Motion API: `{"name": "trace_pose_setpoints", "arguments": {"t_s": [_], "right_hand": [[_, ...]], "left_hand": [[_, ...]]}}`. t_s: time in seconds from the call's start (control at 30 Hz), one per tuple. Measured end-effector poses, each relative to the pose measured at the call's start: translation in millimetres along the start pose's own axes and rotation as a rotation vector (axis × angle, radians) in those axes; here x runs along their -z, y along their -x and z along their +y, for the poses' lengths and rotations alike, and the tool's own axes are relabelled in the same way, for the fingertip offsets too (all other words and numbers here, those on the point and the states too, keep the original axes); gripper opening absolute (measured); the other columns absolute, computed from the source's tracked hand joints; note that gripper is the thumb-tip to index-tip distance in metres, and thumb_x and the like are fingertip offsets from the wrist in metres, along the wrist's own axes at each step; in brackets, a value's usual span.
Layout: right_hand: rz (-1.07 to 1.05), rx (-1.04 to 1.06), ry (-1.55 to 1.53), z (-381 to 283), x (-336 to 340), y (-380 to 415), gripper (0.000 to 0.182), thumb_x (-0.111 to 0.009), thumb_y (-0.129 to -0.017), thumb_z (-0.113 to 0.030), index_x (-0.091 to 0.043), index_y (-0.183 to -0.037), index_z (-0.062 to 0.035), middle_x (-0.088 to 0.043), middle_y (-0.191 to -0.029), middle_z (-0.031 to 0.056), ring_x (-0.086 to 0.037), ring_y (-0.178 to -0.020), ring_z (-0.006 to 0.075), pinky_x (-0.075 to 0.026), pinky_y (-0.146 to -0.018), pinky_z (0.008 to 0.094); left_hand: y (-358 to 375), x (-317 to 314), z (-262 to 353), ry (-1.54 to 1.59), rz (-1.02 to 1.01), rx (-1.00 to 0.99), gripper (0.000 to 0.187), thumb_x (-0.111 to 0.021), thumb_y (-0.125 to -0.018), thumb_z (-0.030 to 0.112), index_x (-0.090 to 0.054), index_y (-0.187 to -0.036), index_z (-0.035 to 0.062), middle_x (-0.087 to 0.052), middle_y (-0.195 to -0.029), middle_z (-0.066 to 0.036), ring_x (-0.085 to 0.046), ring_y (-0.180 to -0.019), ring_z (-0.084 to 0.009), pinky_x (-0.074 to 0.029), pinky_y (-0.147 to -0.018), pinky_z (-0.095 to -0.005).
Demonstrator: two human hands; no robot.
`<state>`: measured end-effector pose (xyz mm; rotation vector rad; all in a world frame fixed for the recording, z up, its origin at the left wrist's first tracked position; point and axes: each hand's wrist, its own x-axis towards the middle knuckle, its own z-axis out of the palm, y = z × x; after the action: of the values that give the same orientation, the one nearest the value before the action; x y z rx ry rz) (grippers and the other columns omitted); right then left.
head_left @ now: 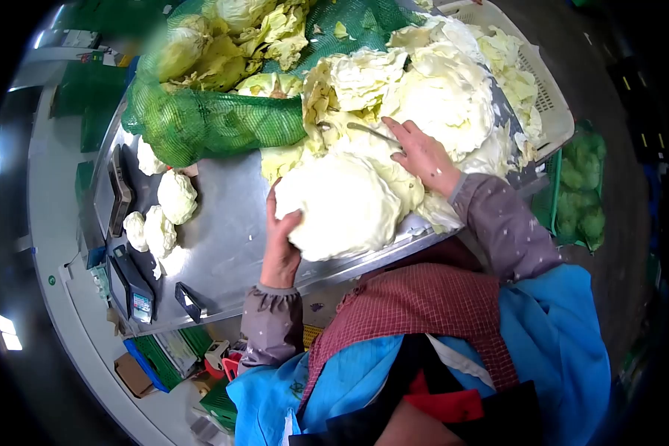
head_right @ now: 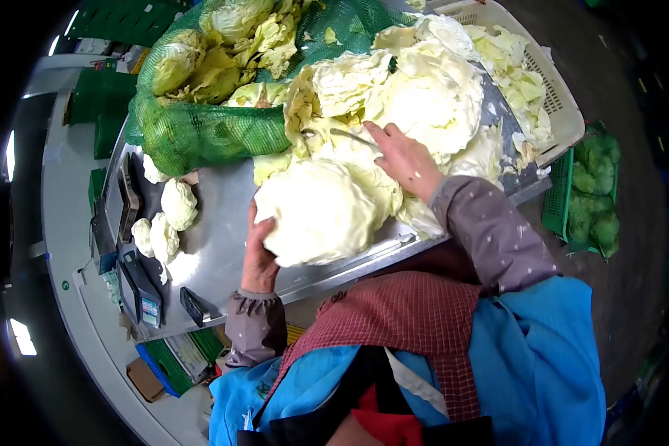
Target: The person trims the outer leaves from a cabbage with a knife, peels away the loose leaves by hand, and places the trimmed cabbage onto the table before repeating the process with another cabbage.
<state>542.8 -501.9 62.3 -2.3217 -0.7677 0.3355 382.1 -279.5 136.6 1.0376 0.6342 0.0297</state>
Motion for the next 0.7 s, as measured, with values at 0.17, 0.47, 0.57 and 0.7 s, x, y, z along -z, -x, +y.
{"name": "trace_pose_setpoints", "arguments": {"t_s": [0.17,0.47,0.57,0.7], "right_hand": [[-0.077,-0.119,-0.491,1,23,-14,0.058,-0.062,-0.078,-0.011,-0.042,-0.132,-0.0147,-0.059,-0.101,0.0026,-0.052,-0.071,0.0082,-0.046,-0.061,0.0241],[-0.181,-0.259,-1.142,-24,90,41,0.049,-0.058,-0.086,-0.043,-0.049,-0.111,-0.0023,-0.052,-0.061,-0.0004,-0.043,-0.037,0.0049,-0.034,-0.034,0.0184],[-0.053,-0.463,-1.011,-26,91,58,0.044,-0.055,-0.087,-0.044,-0.054,-0.085,-0.0003,-0.047,-0.051,0.0003,-0.043,-0.037,0.0064,-0.033,-0.034,0.0204],[-0.045,-0.55,-0.64,-1,68,64,0.047,-0.053,-0.087,-0.045,-0.058,-0.078,0.0003,-0.051,-0.052,0.006,-0.052,-0.042,0.0161,-0.039,-0.041,0.0303]], "left_hand": [[19,9,-1,0.473,-0.022,0.183,0.068,-0.052,-0.081,0.023,-0.022,-0.14,0.0091,-0.041,-0.134,-0.015,-0.044,-0.121,-0.0285,-0.039,-0.1,-0.0421],[4,-80,-26,0.179,-0.186,0.221,0.055,-0.034,-0.094,0.045,-0.031,-0.137,0.0108,-0.038,-0.138,-0.012,-0.042,-0.123,-0.0264,-0.037,-0.101,-0.0435],[-6,-92,-18,0.343,-0.19,0.049,0.07,-0.028,-0.091,0.058,-0.026,-0.136,0.0051,-0.039,-0.135,-0.013,-0.042,-0.122,-0.0281,-0.038,-0.101,-0.0424],[-35,-78,-65,-0.094,-0.133,0.109,0.056,-0.052,-0.09,0.03,-0.027,-0.131,0.0013,-0.045,-0.123,-0.016,-0.053,-0.109,-0.0242,-0.051,-0.081,-0.035]]}}
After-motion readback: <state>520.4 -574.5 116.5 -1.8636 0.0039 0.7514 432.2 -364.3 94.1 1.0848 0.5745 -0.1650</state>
